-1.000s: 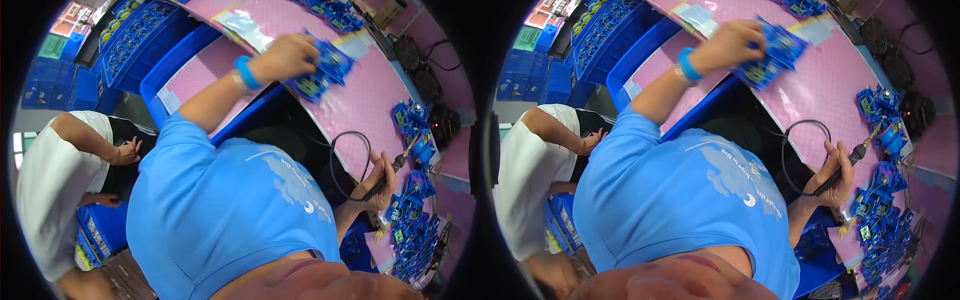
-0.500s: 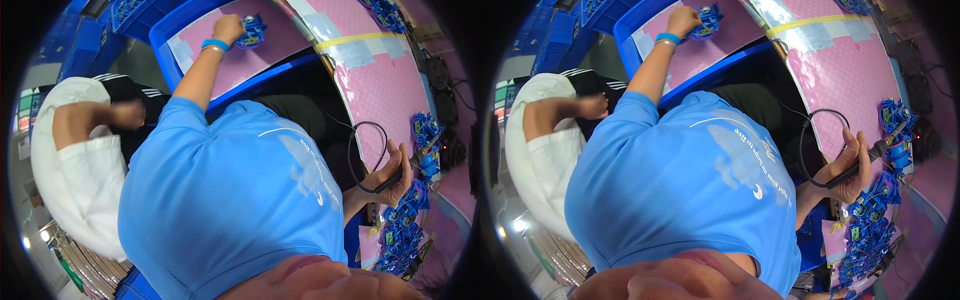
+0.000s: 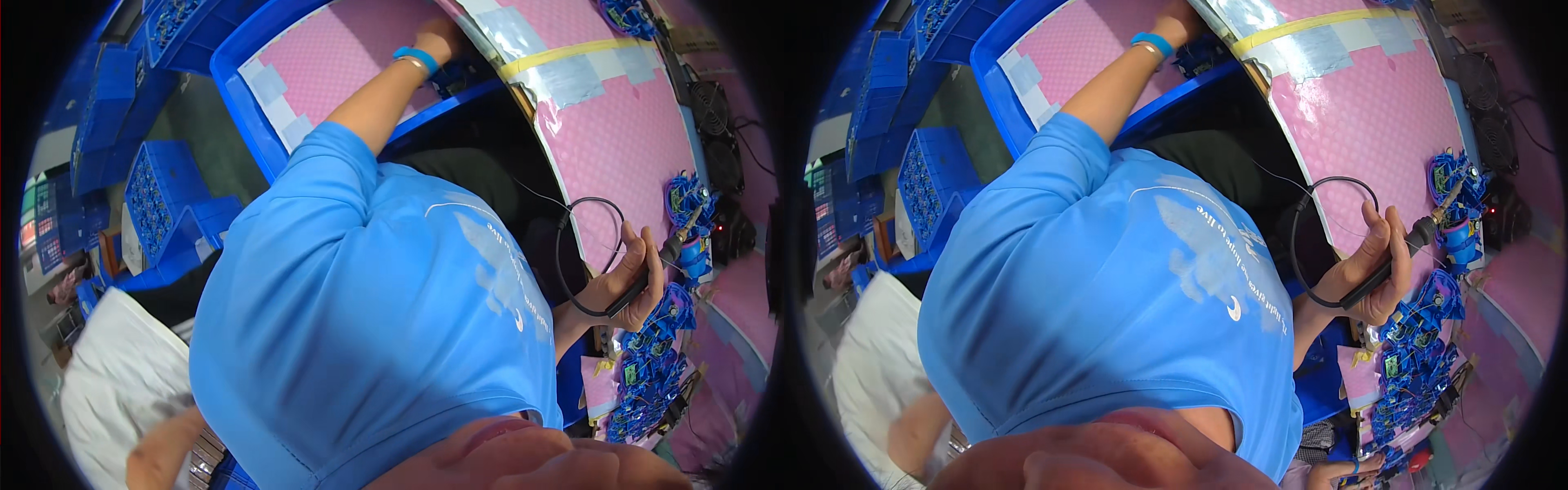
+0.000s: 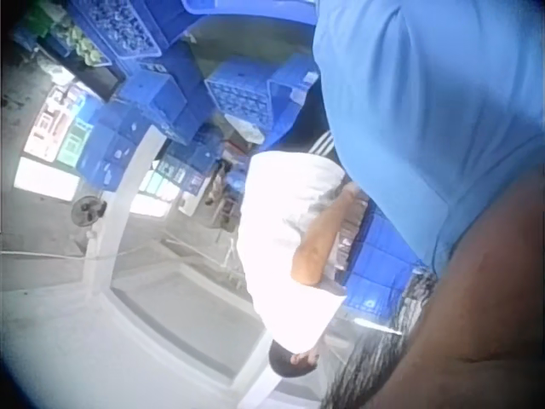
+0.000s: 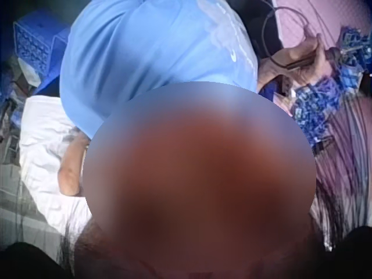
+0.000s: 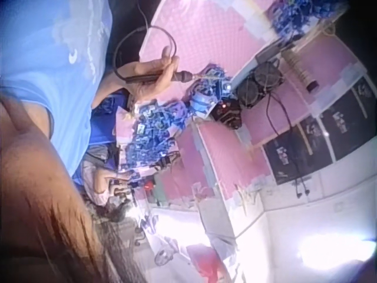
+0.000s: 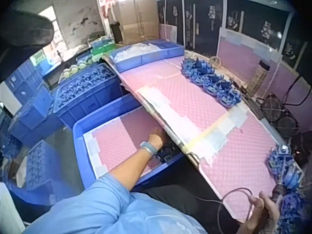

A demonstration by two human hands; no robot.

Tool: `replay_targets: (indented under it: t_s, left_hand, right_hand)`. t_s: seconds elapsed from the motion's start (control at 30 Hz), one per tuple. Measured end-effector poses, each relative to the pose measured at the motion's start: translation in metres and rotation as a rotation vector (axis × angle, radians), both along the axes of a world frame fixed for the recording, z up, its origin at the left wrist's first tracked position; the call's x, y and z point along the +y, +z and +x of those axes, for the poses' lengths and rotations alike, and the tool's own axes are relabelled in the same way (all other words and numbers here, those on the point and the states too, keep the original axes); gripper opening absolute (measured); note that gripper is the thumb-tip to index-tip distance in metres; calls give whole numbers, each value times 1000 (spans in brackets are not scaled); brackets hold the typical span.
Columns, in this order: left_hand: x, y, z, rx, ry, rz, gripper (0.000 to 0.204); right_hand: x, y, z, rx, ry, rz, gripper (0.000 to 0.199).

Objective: Soldering small electronic components onto printed circuit boards at a factory workbench.

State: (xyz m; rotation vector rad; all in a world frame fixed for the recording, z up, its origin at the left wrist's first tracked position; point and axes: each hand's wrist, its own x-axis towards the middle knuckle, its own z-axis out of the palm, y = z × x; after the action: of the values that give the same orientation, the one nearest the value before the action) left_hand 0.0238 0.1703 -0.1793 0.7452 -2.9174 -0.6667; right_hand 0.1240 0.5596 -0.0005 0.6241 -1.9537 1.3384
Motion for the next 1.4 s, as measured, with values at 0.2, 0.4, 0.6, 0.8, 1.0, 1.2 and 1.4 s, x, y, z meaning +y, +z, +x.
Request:
replay_targets:
  t_s: [0.2, 0.4, 0.6, 0.8, 1.0, 1.2, 1.4]
  left_hand:
    - [-29, -65, 51, 575, -126, -165, 60]
    - [-14, -106, 43, 493, -97, -97, 74]
    - [-50, -35, 52, 949, 407, -124, 27]
    - [11, 152, -31, 1131, -415, 17, 28]
    - [45, 163, -207, 912, -774, -233, 43]
    - [61, 150, -255, 528, -899, -160, 32]
    - [93, 168, -186, 483, -927, -119, 27]
  right_hand:
    - [-7, 0, 1, -57, 12, 5, 17]
    - [-24, 2, 0, -146, 78, 15, 17]
    - [-13, -2, -16, -97, 49, 72, 23]
    - [-5, -3, -37, -73, 22, -1, 24]
    - [-5, 1, -31, -71, -7, 34, 22]
    - [3, -8, -28, -167, -88, -42, 20]
    - [1, -6, -33, -130, -85, 5, 20]
